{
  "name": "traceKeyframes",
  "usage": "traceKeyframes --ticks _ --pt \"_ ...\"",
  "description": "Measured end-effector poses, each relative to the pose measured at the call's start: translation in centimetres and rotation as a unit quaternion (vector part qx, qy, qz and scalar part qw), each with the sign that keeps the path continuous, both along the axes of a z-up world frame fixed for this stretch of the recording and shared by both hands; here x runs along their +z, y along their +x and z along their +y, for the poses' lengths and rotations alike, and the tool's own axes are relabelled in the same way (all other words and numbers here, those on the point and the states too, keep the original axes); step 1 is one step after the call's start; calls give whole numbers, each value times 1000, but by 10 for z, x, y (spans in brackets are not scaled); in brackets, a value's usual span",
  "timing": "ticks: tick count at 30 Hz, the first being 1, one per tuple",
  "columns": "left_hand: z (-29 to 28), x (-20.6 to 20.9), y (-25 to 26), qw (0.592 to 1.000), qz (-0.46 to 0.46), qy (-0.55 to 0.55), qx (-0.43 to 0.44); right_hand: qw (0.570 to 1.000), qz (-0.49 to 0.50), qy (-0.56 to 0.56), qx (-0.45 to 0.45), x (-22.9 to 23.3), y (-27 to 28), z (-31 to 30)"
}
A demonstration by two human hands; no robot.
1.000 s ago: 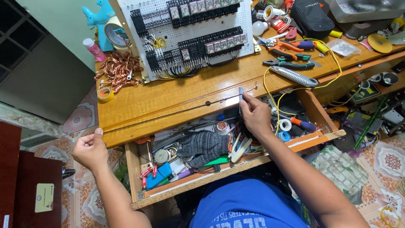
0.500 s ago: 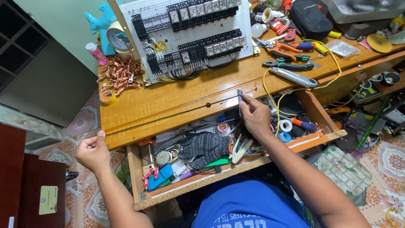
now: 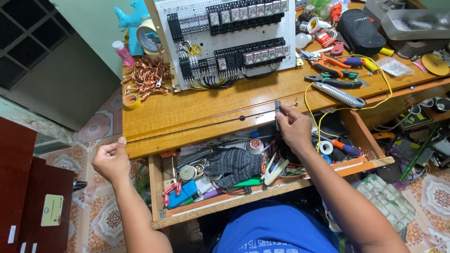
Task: Preparing and stripping electrical wires for a control panel assembly on a workbench.
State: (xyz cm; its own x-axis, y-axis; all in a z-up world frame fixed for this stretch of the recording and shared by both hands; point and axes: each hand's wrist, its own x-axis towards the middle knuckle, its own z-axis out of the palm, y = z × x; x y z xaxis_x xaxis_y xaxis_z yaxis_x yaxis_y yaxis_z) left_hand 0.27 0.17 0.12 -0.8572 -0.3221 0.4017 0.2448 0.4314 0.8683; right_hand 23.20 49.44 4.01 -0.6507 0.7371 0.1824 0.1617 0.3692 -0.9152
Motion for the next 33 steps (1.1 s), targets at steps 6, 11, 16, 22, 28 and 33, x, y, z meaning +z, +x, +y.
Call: traceKeyframes --ticks 6,11,16,22,28,33 --pt "-1 -3 -2 1000 -7 6 2 1000 -2 8 -5 -8 2 -16" --pt "-1 2 2 1000 0 12 -9 1000 12 2 -7 0 4 -23" --pt "-3 -4 -3 1000 -2 12 -12 1000 6 10 4 6 5 -14" --pt "-1 -2 -2 1000 -5 -9 1 1000 -20 7 9 11 -3 -5" --pt "-2 -7 -3 1000 -1 10 -7 999 6 -41 18 18 -3 -16" --pt "-2 -3 -2 1000 -4 -9 5 1000 10 6 13 8 3 -19"
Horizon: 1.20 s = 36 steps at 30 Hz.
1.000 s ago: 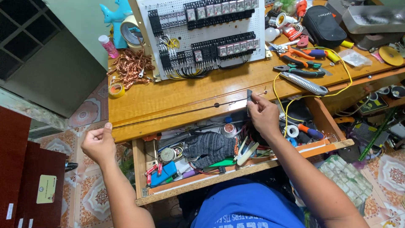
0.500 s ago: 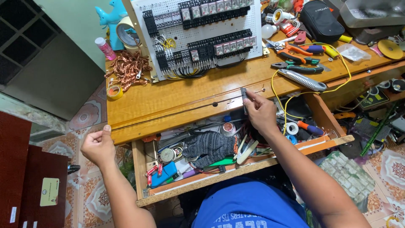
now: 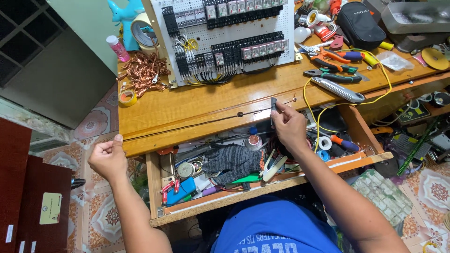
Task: Preparing and stripping electrical wires for a control panel assembly on a workbench.
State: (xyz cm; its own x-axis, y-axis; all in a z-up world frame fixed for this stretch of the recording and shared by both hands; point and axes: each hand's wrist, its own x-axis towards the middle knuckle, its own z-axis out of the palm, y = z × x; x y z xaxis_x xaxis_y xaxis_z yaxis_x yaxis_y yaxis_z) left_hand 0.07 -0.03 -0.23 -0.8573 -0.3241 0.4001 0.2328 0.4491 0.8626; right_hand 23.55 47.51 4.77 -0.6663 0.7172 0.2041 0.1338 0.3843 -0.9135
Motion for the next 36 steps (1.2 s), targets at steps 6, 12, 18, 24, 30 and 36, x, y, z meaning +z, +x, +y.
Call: traceKeyframes --ticks 6,12,18,24,30,36 --pt "-2 -3 -4 1000 4 0 -1 999 27 -18 -2 -11 0 -4" --pt "-1 -3 -2 1000 3 -9 5 999 35 -36 4 -19 -1 9" --pt "4 6 3 999 -9 -29 25 998 23 -45 22 7 -1 12" --pt "5 14 7 999 -26 -40 22 997 -22 9 69 27 9 36" --pt "3 14 2 997 -42 -63 9 993 -27 67 98 55 21 68" --pt "12 29 13 995 -60 -75 28 925 -166 320 120 91 -5 106"
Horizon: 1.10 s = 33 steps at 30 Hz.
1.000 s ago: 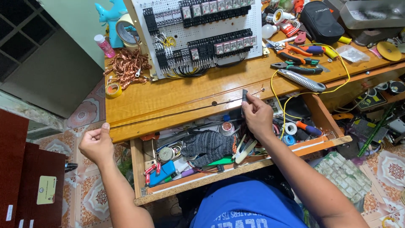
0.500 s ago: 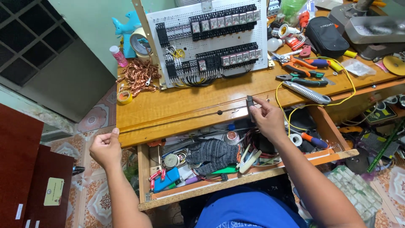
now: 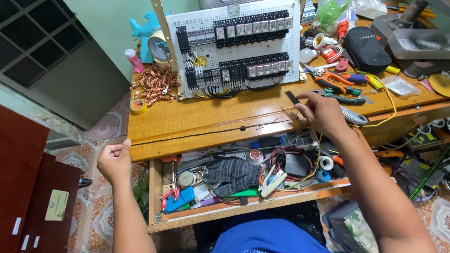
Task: Preparing and stripping electrical wires for a control panel assembly on a workbench.
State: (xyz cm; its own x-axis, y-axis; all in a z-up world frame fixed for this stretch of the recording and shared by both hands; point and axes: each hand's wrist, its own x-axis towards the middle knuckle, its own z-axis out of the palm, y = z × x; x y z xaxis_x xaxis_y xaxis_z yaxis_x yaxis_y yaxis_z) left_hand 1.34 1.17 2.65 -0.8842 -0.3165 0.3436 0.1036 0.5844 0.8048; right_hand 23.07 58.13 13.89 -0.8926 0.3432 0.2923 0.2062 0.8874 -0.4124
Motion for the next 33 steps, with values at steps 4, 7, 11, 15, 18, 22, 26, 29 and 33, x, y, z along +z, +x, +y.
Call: traceKeyframes --ticks 4,7,11,15,18,22,26,29,33 --pt "3 1 3 1000 8 -12 11 996 -48 76 21 -1 -26 9" --pt "3 2 3 1000 8 5 6 987 -78 138 42 -6 -38 9" --pt "6 11 10 999 4 31 -10 963 70 244 87 -44 -50 17" --pt "6 10 11 999 9 42 -12 976 80 23 199 -26 -22 -49" --pt "5 6 7 999 18 30 1 960 56 58 267 -16 -12 -86" --pt "6 9 10 999 6 41 0 940 125 182 259 -45 -11 -90" --pt "4 6 8 999 8 46 -2 940 150 178 251 -72 -16 -84" --pt "3 4 6 999 10 53 -4 943 131 159 259 -76 -20 -83" --pt "2 -7 1 997 7 81 -5 955 61 103 272 -51 -23 -106"
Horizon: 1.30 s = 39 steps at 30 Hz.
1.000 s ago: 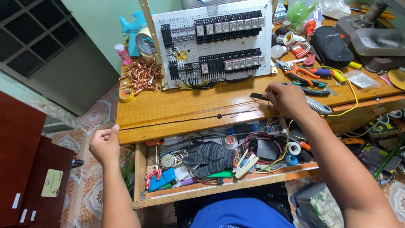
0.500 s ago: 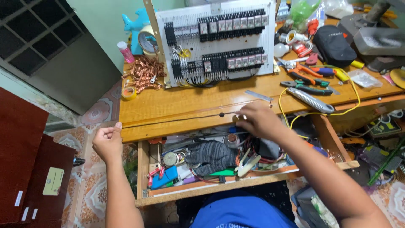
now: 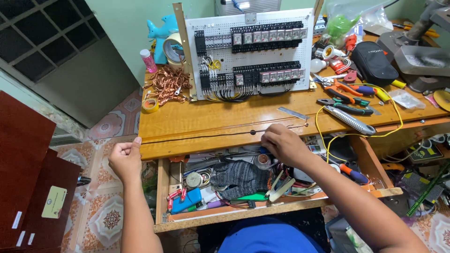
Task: Preparing and stripping electrical wires for a control panel assembly on a workbench.
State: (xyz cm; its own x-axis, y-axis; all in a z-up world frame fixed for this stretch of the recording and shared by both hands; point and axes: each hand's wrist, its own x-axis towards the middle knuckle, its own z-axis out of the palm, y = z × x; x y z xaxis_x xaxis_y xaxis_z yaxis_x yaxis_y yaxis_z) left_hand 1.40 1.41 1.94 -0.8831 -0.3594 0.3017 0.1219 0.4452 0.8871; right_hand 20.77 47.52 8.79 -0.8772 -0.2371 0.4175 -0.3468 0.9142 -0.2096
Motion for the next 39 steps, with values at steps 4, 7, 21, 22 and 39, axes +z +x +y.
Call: traceKeyframes --ticks 4,7,21,22,39 --pt "-2 -18 -9 1000 -6 16 -3 994 -59 -91 33 33 -31 -49" --pt "-1 -19 -8 999 -2 38 -3 987 -74 -128 60 57 -72 -98" --pt "-7 -47 -23 998 2 60 16 961 -7 -203 185 -22 -297 -322" --pt "-10 -50 -26 998 1 60 16 961 -7 -204 185 -30 -304 -334" --pt "-5 -23 -12 991 -5 129 -34 963 -46 -254 73 89 -143 -120"
